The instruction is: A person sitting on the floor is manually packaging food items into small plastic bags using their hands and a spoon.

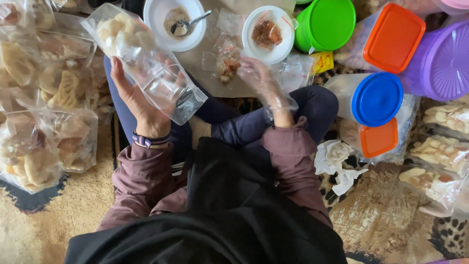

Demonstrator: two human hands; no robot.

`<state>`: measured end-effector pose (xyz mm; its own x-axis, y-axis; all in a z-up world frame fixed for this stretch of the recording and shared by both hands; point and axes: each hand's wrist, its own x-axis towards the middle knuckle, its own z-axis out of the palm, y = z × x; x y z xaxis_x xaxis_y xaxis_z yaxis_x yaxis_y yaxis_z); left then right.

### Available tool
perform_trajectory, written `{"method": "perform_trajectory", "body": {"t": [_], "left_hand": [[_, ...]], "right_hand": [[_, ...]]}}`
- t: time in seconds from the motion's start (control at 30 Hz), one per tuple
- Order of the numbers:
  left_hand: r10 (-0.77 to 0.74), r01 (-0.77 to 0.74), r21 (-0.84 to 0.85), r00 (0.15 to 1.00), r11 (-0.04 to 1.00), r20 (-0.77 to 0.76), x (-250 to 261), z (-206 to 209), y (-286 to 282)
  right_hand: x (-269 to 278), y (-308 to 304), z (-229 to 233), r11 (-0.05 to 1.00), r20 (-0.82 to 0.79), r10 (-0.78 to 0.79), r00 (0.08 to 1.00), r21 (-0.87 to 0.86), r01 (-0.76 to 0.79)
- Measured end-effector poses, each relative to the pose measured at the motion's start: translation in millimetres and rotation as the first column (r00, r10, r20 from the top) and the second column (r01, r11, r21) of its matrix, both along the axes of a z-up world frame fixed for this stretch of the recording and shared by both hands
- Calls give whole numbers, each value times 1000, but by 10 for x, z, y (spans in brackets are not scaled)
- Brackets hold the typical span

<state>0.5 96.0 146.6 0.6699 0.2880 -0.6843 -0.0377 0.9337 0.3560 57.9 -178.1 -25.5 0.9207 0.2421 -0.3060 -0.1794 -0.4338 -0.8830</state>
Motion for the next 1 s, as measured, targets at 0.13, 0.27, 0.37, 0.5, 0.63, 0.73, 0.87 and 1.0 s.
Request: {"method": "perform_trajectory", "body": {"t": [0.13, 0.27, 0.37, 0.5, 0.63, 0.73, 0.87, 1.0], "left_hand": [[-17, 33, -73, 977, 997, 211, -66, -72, -17], [-7, 41, -97, 946, 994, 324, -97, -126, 24], [15, 22, -106, 941, 994, 339, -92, -135, 41], [-2, 37, -108, 953, 994, 303, -113, -107, 34], [6, 32, -131, 962, 991, 275, -139, -85, 84], [14, 24, -123, 955, 992, 295, -170, -66, 147], [27, 30, -167, 944, 986, 329, -200, -85, 202], [2, 69, -198, 942, 978, 337, -262, -64, 241]], "right_hand": [[61, 472, -139, 891, 191, 362, 912, -359, -278], [57, 565, -417, 790, 299, 461, 835, -567, -233], [89, 520, -661, 813, 365, 434, 824, -553, -184], [59, 447, -456, 854, 367, 407, 837, -477, -206], [-81, 386, -416, 817, 509, 440, 740, -569, -94], [-128, 400, -135, 847, 441, 429, 788, -499, -183], [44, 459, -25, 896, 344, 362, 866, -384, -223], [346, 871, 372, 936, -275, 231, 933, -197, -290]]}}
